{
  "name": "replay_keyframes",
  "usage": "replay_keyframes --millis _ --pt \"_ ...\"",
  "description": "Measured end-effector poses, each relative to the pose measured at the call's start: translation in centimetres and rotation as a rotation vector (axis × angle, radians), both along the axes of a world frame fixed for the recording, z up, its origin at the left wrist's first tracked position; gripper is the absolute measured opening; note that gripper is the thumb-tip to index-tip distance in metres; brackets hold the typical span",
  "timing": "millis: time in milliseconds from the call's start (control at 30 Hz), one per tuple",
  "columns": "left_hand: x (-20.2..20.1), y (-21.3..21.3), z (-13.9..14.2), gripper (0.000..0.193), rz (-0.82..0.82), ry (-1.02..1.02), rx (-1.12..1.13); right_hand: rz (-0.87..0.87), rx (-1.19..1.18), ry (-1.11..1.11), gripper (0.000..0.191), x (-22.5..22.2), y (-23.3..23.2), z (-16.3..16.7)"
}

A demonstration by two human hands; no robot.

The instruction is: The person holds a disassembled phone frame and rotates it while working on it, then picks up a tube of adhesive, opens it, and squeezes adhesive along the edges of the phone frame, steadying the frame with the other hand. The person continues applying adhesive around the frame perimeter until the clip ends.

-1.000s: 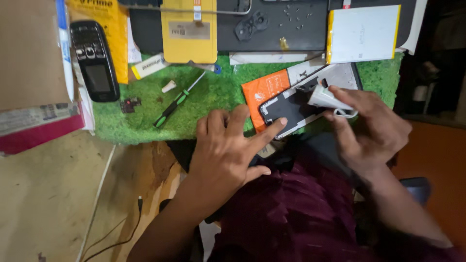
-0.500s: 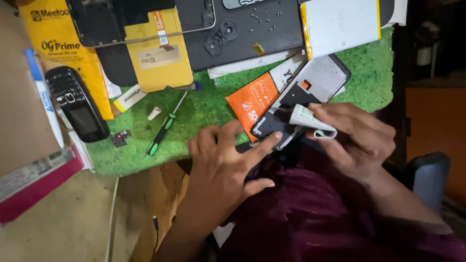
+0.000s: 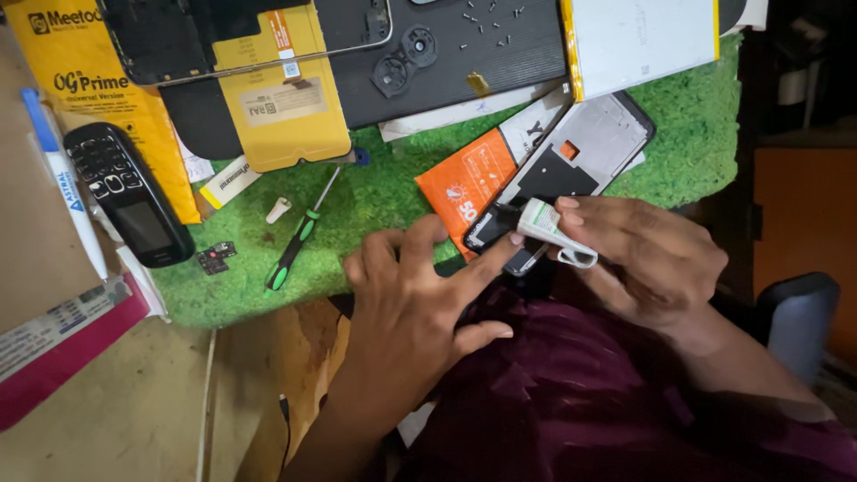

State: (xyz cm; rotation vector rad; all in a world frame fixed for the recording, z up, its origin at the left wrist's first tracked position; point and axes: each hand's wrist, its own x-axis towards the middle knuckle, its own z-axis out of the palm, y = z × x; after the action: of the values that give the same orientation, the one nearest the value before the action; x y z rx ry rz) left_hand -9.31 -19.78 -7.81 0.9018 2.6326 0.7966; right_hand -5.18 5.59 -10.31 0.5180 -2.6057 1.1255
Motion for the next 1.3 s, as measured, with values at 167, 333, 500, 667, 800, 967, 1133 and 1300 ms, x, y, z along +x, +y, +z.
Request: replay_keyframes --millis 167,333,500,667,800,967,1133,1300 --pt "0.0 0.0 -0.4 0.073 0.008 -0.004 0.038 -0.005 0.046 0.005 0.034 0.1 0.2 -0.1" --pt "0.0 0.1 -0.4 0.075 0.005 0.002 0.030 -0.034 -0.002 0.029 0.035 0.1 0.8 -0.6" --pt "0.0 0.2 -0.4 0.074 0.002 0.000 0.019 -0.008 0.049 0.046 0.034 0.4 0.6 -1.2" --pt "-0.1 0.1 -0.6 0.073 -0.008 -0.001 0.013 -0.035 0.031 0.050 0.035 0.2 0.8 -1.2" --pt "-0.1 0.3 -0.7 0.073 -0.010 0.014 -0.012 -0.006 0.031 0.037 0.035 0.1 0.6 -1.0" --pt "-0.2 0.2 -0.7 0.073 -0.019 0.000 -0.016 -0.026 0.009 0.038 0.036 0.0 0.6 -0.9" --pt "-0.3 0.3 -0.8 0.072 -0.015 -0.005 -0.025 -0.010 0.066 0.058 0.035 0.0 0.6 -1.3" --pt "-0.2 0.3 -0.8 0.072 -0.014 0.001 -0.027 -0.015 0.025 0.033 0.032 0.1 1.0 -1.1"
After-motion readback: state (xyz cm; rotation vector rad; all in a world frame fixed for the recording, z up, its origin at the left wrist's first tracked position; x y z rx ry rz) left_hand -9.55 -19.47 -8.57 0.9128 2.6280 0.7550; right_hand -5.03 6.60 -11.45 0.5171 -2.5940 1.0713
